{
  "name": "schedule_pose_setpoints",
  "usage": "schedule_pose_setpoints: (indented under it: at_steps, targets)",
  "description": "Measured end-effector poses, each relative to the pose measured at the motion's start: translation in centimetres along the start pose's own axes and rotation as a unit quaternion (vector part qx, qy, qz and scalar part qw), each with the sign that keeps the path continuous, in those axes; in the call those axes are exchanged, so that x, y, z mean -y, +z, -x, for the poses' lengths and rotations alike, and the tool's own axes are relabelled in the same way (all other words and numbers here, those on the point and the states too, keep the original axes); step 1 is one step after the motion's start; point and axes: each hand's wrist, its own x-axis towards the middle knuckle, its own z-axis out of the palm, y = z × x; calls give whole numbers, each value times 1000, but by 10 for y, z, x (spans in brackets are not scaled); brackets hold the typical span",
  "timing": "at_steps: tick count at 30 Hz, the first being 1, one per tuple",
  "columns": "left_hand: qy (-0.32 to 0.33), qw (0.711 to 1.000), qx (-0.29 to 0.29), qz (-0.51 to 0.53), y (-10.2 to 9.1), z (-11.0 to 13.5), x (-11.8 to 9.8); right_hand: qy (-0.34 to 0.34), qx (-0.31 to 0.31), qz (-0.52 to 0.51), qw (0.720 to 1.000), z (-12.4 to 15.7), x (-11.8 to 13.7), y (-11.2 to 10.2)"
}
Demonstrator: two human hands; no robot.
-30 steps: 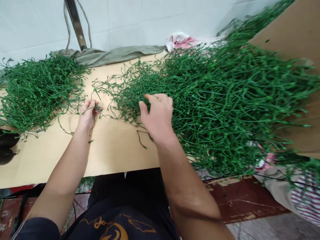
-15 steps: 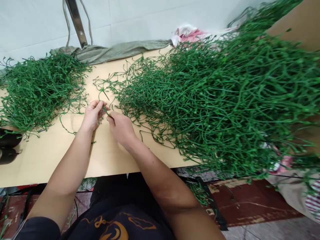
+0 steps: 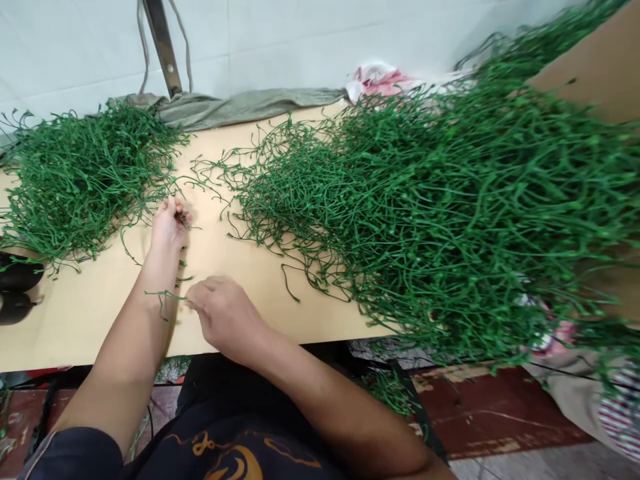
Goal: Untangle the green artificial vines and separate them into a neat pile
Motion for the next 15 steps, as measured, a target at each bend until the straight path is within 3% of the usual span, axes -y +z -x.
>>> schedule_pose_setpoints:
  at_steps: [6,9,15]
  targets:
    - [-44,989,117,-85,-4,15,-3,202,-79,-90,972,-6,-21,-40]
    - [-40,979,172,-99,-2,22,-4,213,-105,-120,964,-7,-33,-47]
    - [-17,951,274,-141,2,34,-8,225,-105,-99,964,-8,-45,-37]
